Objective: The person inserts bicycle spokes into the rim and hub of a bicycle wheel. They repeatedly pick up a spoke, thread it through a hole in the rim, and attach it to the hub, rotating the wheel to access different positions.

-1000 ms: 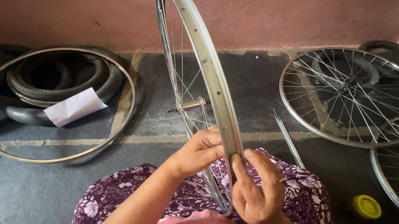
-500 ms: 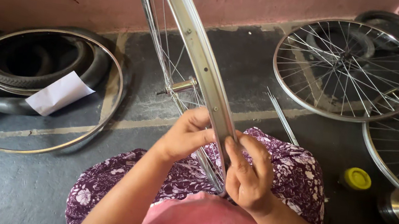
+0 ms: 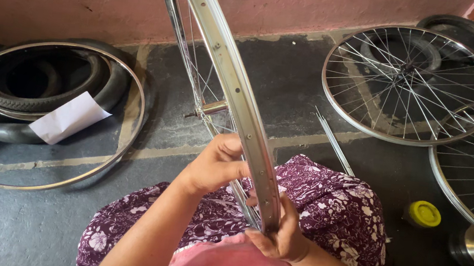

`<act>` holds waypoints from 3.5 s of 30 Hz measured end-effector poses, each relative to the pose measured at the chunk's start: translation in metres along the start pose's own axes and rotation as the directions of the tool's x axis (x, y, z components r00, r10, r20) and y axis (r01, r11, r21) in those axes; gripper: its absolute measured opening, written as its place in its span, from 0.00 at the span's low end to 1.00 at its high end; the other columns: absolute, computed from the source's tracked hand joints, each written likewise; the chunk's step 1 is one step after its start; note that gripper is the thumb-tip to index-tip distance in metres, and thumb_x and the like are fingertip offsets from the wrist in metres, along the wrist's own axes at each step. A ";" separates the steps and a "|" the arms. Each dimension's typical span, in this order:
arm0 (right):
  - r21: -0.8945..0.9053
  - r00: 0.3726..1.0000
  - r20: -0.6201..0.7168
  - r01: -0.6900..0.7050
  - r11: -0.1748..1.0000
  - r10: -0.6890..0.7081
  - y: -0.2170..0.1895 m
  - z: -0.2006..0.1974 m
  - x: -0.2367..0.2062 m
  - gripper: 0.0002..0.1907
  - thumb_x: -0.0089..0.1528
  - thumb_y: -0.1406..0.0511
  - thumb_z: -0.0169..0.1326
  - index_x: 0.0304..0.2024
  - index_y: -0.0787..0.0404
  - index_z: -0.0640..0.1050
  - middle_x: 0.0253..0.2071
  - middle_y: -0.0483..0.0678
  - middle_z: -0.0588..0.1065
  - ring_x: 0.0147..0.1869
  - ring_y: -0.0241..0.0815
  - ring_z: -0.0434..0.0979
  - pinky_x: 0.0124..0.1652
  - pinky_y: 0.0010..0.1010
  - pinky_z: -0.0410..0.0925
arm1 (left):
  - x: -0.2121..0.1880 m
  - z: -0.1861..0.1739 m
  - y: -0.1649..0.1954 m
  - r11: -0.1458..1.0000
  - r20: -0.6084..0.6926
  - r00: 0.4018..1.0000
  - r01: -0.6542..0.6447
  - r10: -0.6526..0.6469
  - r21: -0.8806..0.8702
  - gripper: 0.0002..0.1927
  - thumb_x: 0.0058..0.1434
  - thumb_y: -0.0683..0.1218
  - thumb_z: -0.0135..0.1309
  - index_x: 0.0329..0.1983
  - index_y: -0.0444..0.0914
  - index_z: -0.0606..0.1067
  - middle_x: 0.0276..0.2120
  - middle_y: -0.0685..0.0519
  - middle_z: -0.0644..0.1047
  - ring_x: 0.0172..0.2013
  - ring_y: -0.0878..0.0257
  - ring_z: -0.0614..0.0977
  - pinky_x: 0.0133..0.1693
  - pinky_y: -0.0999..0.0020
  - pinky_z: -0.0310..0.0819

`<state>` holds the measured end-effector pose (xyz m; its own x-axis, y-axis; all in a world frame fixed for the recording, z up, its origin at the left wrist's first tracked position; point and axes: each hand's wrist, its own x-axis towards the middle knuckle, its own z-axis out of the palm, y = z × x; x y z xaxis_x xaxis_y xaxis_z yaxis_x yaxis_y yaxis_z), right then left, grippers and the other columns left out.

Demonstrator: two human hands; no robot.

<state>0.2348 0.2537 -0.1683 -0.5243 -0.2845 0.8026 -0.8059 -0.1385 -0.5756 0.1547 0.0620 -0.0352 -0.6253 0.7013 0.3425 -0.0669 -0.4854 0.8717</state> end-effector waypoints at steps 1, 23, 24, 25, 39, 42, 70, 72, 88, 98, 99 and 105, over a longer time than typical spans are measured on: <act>-0.012 1.000 -0.004 -0.012 1.000 0.012 0.000 0.000 -0.003 0.49 0.67 0.68 0.57 0.78 0.56 0.38 0.68 0.66 0.64 0.66 0.52 0.72 0.63 0.46 0.71 | 0.001 0.000 0.000 0.995 -0.013 0.999 -0.033 0.034 0.091 0.10 0.70 0.46 0.58 0.48 0.34 0.79 0.41 0.53 0.80 0.40 0.64 0.80 0.42 0.66 0.76; -0.008 0.994 -0.027 -0.111 0.994 0.111 -0.009 0.000 0.004 0.38 0.68 0.67 0.54 0.74 0.69 0.49 0.56 0.57 0.73 0.62 0.47 0.75 0.65 0.45 0.67 | -0.001 0.003 -0.011 0.898 -0.149 0.979 -0.058 0.136 0.436 0.13 0.71 0.52 0.53 0.44 0.39 0.81 0.46 0.57 0.77 0.56 0.59 0.72 0.61 0.58 0.64; -0.006 0.996 -0.032 -0.079 0.997 0.078 -0.009 0.001 0.005 0.38 0.70 0.66 0.53 0.74 0.69 0.48 0.57 0.56 0.73 0.63 0.46 0.75 0.66 0.44 0.67 | -0.001 0.003 -0.010 0.965 -0.162 0.985 -0.019 0.064 0.263 0.13 0.69 0.53 0.56 0.44 0.39 0.81 0.47 0.58 0.75 0.53 0.59 0.73 0.57 0.59 0.69; -0.003 0.995 -0.039 -0.090 0.996 0.090 -0.009 0.002 0.006 0.37 0.69 0.66 0.53 0.74 0.69 0.50 0.56 0.55 0.73 0.62 0.45 0.75 0.65 0.43 0.68 | -0.001 0.003 -0.009 0.976 -0.169 0.985 0.003 0.035 0.220 0.12 0.68 0.51 0.57 0.44 0.39 0.81 0.47 0.57 0.76 0.52 0.58 0.74 0.55 0.58 0.70; 0.274 0.958 0.001 -0.275 0.922 0.285 0.014 0.037 0.022 0.37 0.67 0.60 0.60 0.71 0.64 0.58 0.52 0.56 0.74 0.54 0.47 0.77 0.56 0.43 0.73 | -0.011 0.027 0.005 0.885 -0.536 0.785 -0.031 0.309 0.465 0.22 0.77 0.55 0.41 0.61 0.37 0.74 0.48 0.51 0.77 0.48 0.59 0.76 0.52 0.61 0.74; -0.233 0.990 0.104 -0.071 0.970 0.097 0.022 0.054 0.030 0.24 0.66 0.58 0.53 0.63 0.54 0.69 0.55 0.58 0.74 0.60 0.56 0.76 0.62 0.45 0.67 | -0.030 0.045 0.018 0.678 -0.586 0.531 0.029 0.612 0.734 0.30 0.73 0.62 0.41 0.69 0.38 0.64 0.58 0.51 0.71 0.56 0.63 0.73 0.59 0.68 0.68; -0.485 0.745 0.659 0.524 0.701 -0.101 0.132 0.086 -0.051 0.35 0.63 0.61 0.60 0.70 0.51 0.62 0.79 0.46 0.58 0.83 0.47 0.49 0.77 0.47 0.45 | -0.145 0.050 -0.036 0.621 -0.554 0.596 0.116 0.580 0.775 0.32 0.51 0.26 0.44 0.59 0.36 0.58 0.60 0.37 0.72 0.66 0.48 0.75 0.68 0.55 0.65; -0.483 0.763 0.641 0.485 0.729 -0.083 0.136 0.084 -0.055 0.36 0.65 0.61 0.60 0.73 0.51 0.62 0.79 0.45 0.57 0.84 0.46 0.49 0.77 0.46 0.46 | -0.153 0.043 -0.050 0.639 -0.546 0.589 0.065 0.596 0.767 0.31 0.52 0.25 0.44 0.59 0.36 0.58 0.57 0.39 0.70 0.66 0.47 0.76 0.70 0.53 0.65; -0.471 0.842 0.519 0.424 0.773 -0.146 0.159 -0.008 0.043 0.14 0.70 0.63 0.48 0.54 0.58 0.79 0.55 0.50 0.78 0.59 0.49 0.79 0.58 0.42 0.71 | -0.082 0.011 0.054 0.632 -0.579 0.618 0.166 0.531 0.757 0.46 0.52 0.30 0.47 0.76 0.38 0.51 0.71 0.40 0.68 0.76 0.49 0.68 0.77 0.46 0.56; -0.678 0.026 -0.583 -0.565 -0.469 0.812 0.290 -0.289 -0.027 0.17 0.63 0.62 0.52 0.54 0.57 0.79 0.56 0.54 0.78 0.61 0.57 0.77 0.55 0.47 0.71 | -0.058 -0.013 0.068 0.614 -0.678 0.550 0.337 0.487 0.714 0.43 0.50 0.26 0.38 0.72 0.38 0.51 0.63 0.36 0.72 0.64 0.49 0.77 0.65 0.55 0.73; -0.634 -0.048 -0.610 -0.570 -0.523 0.791 0.298 -0.296 -0.034 0.17 0.63 0.62 0.52 0.54 0.57 0.79 0.56 0.54 0.77 0.61 0.57 0.76 0.55 0.47 0.71 | -0.056 -0.017 0.068 0.606 -0.684 0.541 0.353 0.489 0.713 0.43 0.50 0.26 0.38 0.72 0.37 0.51 0.62 0.36 0.73 0.64 0.49 0.77 0.64 0.55 0.73; -0.569 -0.150 -0.621 -0.589 -0.574 0.769 0.330 -0.303 -0.043 0.18 0.65 0.62 0.50 0.55 0.57 0.80 0.59 0.53 0.76 0.63 0.55 0.75 0.56 0.47 0.71 | -0.054 -0.041 0.072 0.547 -0.732 0.500 0.489 0.463 0.680 0.39 0.52 0.26 0.38 0.69 0.37 0.50 0.58 0.36 0.74 0.62 0.49 0.78 0.59 0.54 0.75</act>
<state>-0.0923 0.5078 -0.3454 -0.7122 0.5254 -0.4655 0.6150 0.7868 -0.0529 0.1519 -0.0317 -0.0051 -0.9127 -0.2563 0.3183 0.1862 0.4325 0.8822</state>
